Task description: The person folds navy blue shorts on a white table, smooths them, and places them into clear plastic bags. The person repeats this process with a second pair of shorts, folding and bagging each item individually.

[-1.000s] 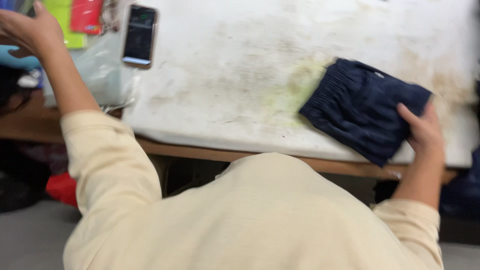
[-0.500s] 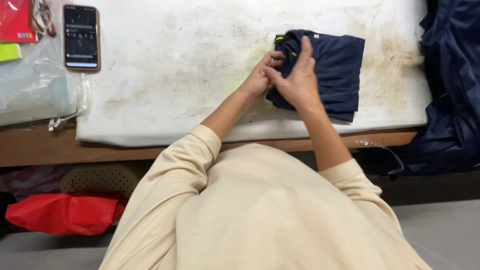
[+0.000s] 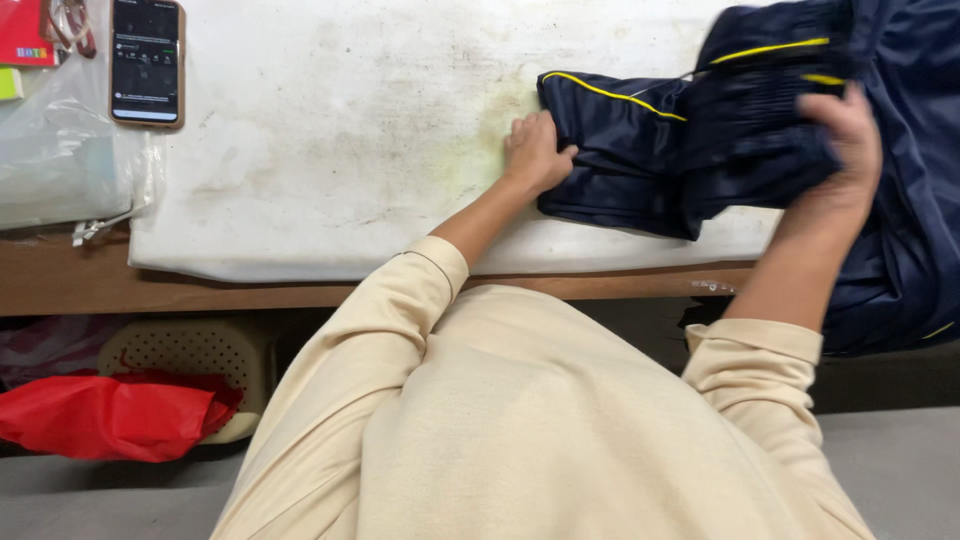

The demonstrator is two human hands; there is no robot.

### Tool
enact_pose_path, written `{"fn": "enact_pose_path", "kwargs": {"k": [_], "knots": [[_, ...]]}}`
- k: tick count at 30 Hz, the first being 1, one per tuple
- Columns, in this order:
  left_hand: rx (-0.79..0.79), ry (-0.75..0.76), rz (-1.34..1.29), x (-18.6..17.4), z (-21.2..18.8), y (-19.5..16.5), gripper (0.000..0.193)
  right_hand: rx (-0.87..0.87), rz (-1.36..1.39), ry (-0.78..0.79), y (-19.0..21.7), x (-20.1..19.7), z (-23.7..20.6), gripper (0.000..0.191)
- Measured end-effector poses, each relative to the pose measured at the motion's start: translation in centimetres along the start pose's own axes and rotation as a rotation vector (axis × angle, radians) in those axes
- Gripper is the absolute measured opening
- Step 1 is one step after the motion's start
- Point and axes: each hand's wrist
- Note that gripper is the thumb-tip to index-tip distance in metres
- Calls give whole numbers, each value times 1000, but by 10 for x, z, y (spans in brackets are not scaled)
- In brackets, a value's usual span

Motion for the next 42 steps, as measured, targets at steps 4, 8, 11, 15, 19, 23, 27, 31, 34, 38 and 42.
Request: {"fn": "enact_pose_path", "kwargs": {"k": [4,8,11,15,19,23,27,31,34,38,42], "knots": [[116,-59,-640,-34,2,32,61,-113,215,-210,8,-53,-20,39],[195,-16,-854,-108,-36,112,47,4,119,59,-21,-108,15,50],[-80,-11,-804,-137,-83,141,57,274,-214,132,-69,-123,60,58],[-108,-155,-430,-148,-122,138,93,-256,-1562,235,-112,-92,65,50],[30,-311,14,-146,-121,128,64,-373,-1466,474,-105,-37,34,70],[235,-517,254,-155,-100,123,35,-430,-1697,630,-97,-2,25,76],[409,-426,89,-178,-92,117,27,-603,-1674,706,-95,-9,40,39],[668,-385,157,-182,-112,114,24,-757,-1783,576,-86,-43,40,40],[778,-330,219,-168,-127,120,20,-783,-1771,567,-91,-67,14,39],[763,-322,126,-154,-132,133,24,-753,-1615,546,-114,-86,-17,43],[738,-278,59,-154,-136,141,22,-662,-1555,494,-122,-91,-24,48]]}}
Point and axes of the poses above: each hand's wrist, its own z-axis towards the middle knuckle, its own x-axis out of the palm, y = z × x, and after that the axes turned 11 degrees about -x, right-handed
